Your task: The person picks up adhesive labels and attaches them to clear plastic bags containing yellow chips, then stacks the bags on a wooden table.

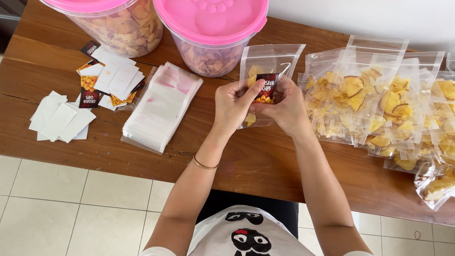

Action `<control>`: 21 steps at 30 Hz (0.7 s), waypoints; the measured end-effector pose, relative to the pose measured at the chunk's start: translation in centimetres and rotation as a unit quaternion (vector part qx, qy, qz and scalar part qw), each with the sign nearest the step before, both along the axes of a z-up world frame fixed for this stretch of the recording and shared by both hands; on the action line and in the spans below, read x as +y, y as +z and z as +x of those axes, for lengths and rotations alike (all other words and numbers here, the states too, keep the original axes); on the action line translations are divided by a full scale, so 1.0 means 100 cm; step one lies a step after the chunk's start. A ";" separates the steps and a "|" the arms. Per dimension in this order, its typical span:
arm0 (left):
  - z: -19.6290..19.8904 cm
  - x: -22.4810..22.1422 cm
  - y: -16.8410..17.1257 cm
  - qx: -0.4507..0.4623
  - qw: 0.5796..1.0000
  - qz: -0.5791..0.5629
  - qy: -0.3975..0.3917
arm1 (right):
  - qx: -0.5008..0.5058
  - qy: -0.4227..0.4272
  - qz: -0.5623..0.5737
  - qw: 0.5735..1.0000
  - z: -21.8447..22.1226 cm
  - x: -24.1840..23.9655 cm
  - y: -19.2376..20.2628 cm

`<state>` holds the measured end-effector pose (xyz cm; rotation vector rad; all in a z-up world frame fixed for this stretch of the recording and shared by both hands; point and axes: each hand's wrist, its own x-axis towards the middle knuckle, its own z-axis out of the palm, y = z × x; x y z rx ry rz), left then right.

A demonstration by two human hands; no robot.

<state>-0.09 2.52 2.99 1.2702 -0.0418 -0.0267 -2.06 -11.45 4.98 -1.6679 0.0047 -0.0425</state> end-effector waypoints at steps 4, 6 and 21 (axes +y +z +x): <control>0.002 0.001 -0.005 -0.019 0.998 0.051 -0.012 | 0.029 0.014 -0.008 0.999 -0.009 0.003 0.015; 0.005 -0.001 -0.013 -0.035 0.998 0.053 0.009 | 0.020 0.056 -0.063 0.996 -0.013 0.002 0.024; 0.012 0.000 -0.027 -0.082 0.993 0.071 -0.046 | -0.073 -0.072 -0.088 0.991 0.008 -0.036 -0.020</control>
